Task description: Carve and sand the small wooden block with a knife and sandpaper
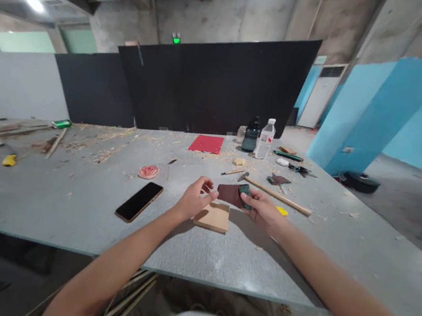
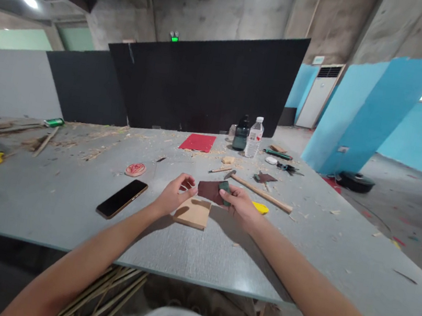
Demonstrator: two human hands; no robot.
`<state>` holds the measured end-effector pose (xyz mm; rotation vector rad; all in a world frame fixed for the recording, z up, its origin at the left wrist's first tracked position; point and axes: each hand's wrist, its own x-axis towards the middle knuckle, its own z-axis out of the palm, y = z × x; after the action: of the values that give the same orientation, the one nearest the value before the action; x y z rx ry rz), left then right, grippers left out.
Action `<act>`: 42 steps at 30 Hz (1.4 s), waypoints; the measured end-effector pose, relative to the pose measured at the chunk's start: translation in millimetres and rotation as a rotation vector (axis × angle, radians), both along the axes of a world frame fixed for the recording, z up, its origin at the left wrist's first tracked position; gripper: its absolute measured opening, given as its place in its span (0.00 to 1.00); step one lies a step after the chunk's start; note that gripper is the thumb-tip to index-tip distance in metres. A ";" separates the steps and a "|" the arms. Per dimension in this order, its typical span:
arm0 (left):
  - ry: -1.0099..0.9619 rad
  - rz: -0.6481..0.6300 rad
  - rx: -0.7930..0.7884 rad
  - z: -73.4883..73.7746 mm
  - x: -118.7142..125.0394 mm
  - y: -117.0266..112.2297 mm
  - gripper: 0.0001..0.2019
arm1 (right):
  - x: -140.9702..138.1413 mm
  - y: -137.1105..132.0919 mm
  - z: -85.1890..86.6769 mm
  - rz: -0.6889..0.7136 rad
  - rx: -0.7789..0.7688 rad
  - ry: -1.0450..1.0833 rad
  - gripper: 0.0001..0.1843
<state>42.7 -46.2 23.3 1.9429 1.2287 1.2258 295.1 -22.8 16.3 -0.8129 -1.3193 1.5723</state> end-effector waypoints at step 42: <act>-0.315 -0.192 -0.214 2.0 5.9 1.1 0.20 | -8.2 -6.1 0.2 -0.318 0.526 -0.504 0.13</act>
<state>48.6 -45.1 25.2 1.6002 0.9461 1.1927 286.9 -28.9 16.6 -1.0472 -1.7528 0.7346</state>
